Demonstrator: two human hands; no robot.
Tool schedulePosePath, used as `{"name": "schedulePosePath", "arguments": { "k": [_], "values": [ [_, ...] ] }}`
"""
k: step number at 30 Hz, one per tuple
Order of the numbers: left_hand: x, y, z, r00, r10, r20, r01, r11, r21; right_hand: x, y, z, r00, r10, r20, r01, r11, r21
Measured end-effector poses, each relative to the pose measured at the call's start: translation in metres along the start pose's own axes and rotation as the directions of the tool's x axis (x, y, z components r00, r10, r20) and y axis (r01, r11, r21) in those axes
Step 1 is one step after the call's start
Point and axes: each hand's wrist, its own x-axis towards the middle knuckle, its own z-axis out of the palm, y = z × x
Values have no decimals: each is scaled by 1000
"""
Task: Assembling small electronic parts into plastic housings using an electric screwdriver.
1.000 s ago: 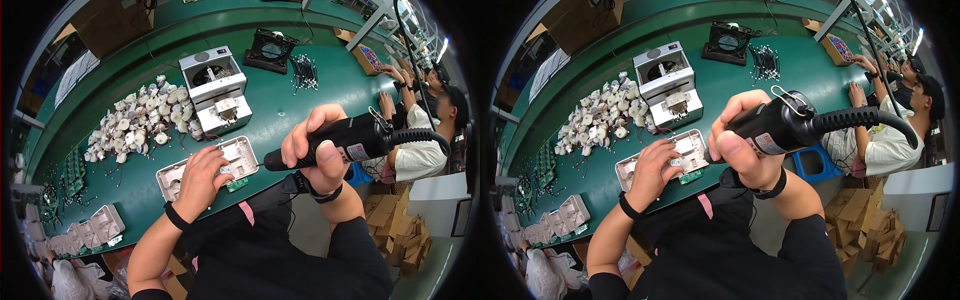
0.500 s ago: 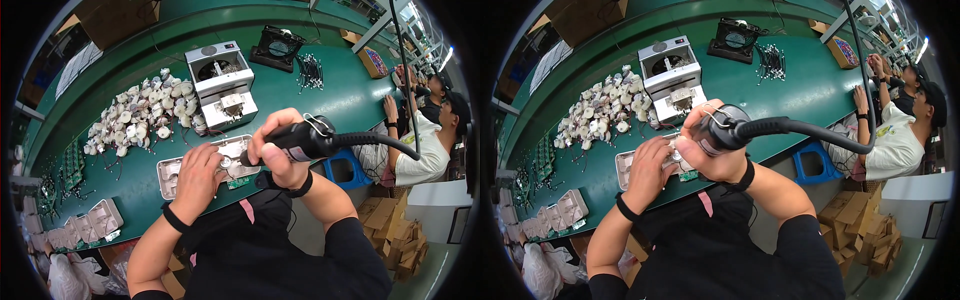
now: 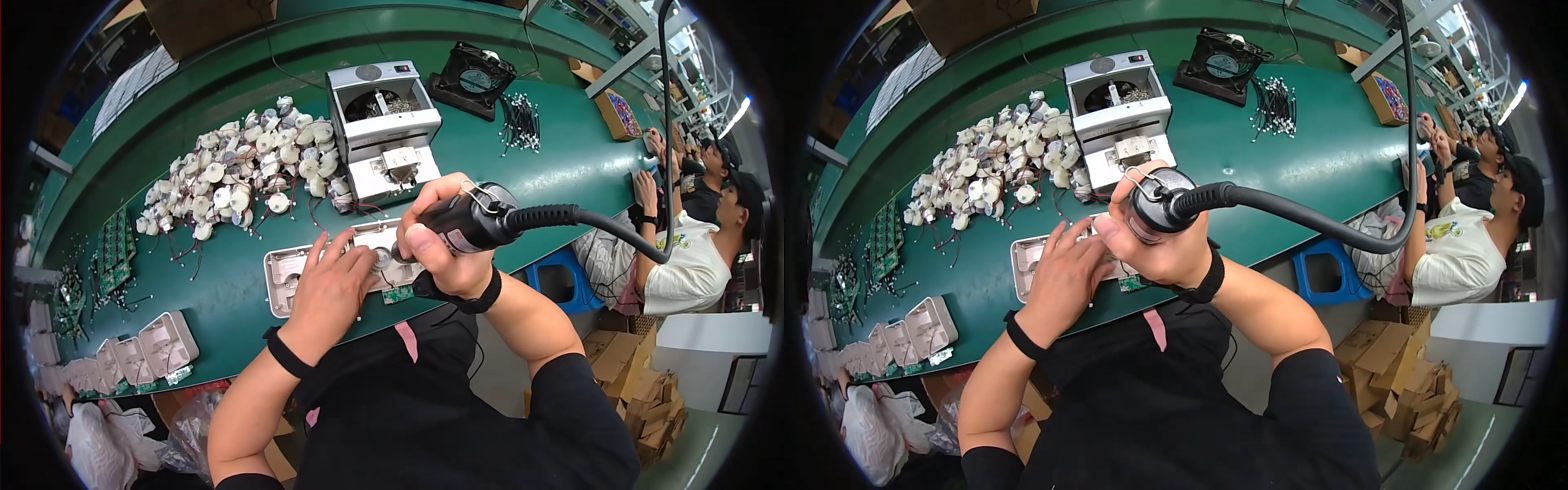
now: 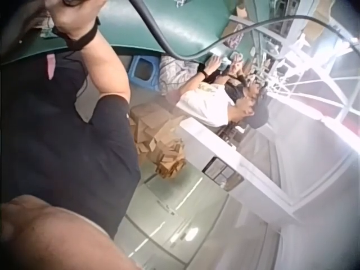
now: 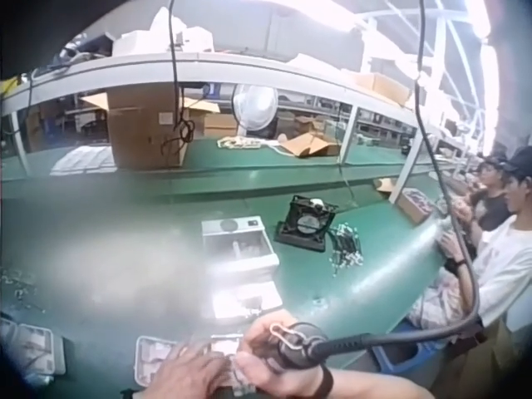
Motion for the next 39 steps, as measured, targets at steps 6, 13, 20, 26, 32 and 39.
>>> {"name": "schedulePosePath", "arguments": {
  "k": [6, 13, 20, 26, 32, 39],
  "values": [
    [11, 4, 10, 993, -49, -104, 57, 996, 71, 0, -1, 2, 1000, 11, 25, -12, 1000, 24],
    [13, 6, 11, 987, -44, -152, 59, 993, 98, 0, 1, 1, 994, 19, 104, -19, 1000, -3],
    [17, 6, 8, 985, -66, -157, 77, 995, 68, 4, 8, 2, 991, -25, 132, 44, 988, -145],
    [9, 4, 7, 989, -56, -140, 67, 995, 73, 12, -15, 1, 997, -77, 31, 79, 992, -100],
    [-28, -6, -41, 959, -224, -175, 202, 970, -134, 60, -51, -18, 961, -200, -190, 202, 979, -10],
    [-80, -28, -37, 699, -711, -70, 666, 684, -297, 93, -26, -20, 970, -184, -161, 157, 974, -166]
  ]
}}
